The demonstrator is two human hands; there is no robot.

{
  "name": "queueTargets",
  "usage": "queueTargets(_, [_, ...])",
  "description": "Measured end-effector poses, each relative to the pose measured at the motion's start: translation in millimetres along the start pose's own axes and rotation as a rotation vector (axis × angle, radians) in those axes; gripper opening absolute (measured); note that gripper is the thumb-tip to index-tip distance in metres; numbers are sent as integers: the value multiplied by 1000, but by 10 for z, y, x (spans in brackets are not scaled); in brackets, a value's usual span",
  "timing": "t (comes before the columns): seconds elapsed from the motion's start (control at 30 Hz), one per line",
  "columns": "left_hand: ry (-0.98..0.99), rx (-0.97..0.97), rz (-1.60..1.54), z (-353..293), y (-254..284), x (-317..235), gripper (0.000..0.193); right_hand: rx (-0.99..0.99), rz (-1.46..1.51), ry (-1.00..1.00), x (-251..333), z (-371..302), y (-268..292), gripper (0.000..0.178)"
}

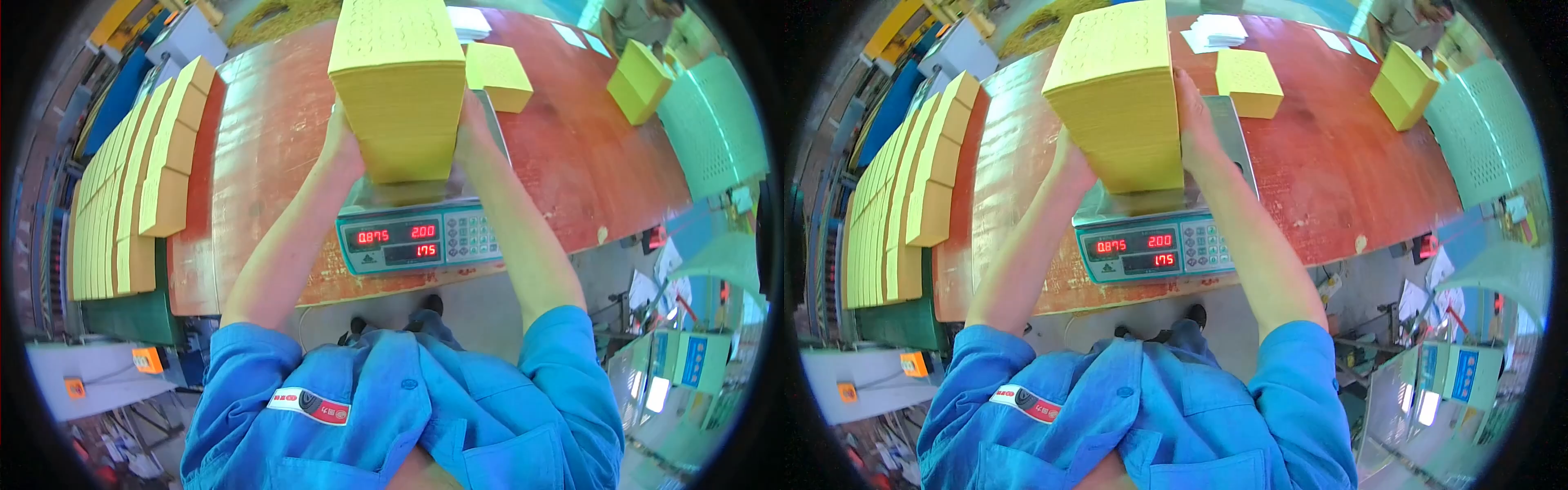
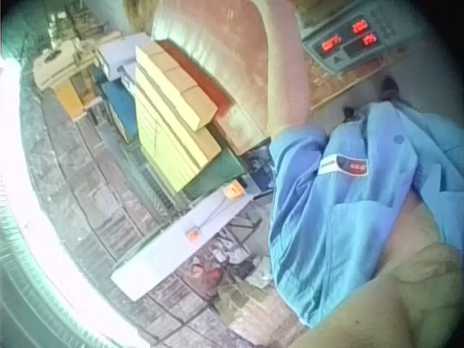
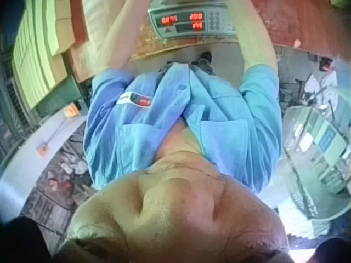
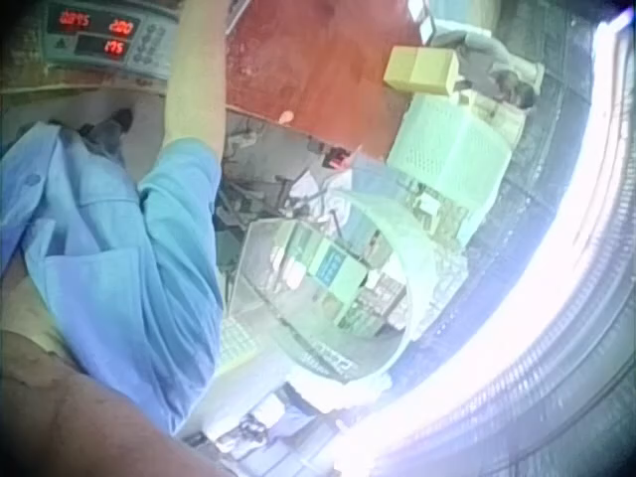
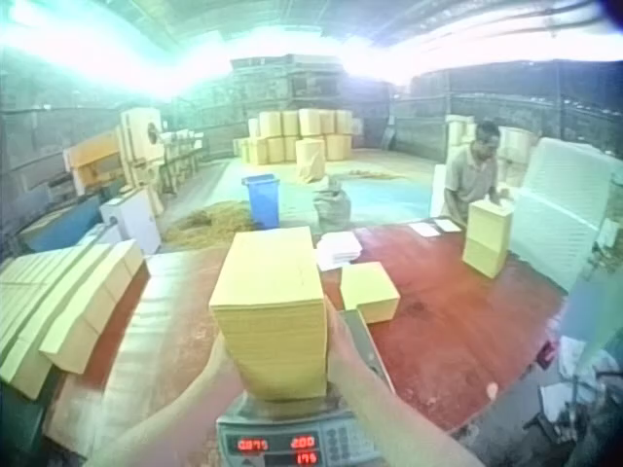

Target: The recorder is weighing stacks of yellow paper blocks on an electronic scale and organizing them.

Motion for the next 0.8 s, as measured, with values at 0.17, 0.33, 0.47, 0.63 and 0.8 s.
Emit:
queueTargets(0.17, [126, -261, 40, 197, 276, 186, 66, 164, -170, -75, 172, 179, -142, 52])
queueTargets(0.33, [-29, -397, 413, -354, 1637, 343, 66, 178, -666, 233, 652, 298, 837, 41])
queueTargets(0.47, [1, -853, 1697, -2006, 2534, 267, 64, 6, -1239, 412, 1191, -196, 2137, 37])
queueTargets(0.63, [338, -648, 2059, -2718, 2552, 811, 63, 27, -1814, 505, 1223, -891, 2839, 36])
queueTargets(0.8, [339, -649, 2062, -2794, 2533, 822, 62, 40, -1945, 552, 1162, -958, 2760, 37])
Point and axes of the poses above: each hand's wrist, its own z-axis towards the middle knuckle, its own y-axis out of the back of the hand, x = y × z, the point moved 7 cm from there along z, towards the middle knuckle, and after that the axes turned 15 degrees about z, right-handed, at the moved point
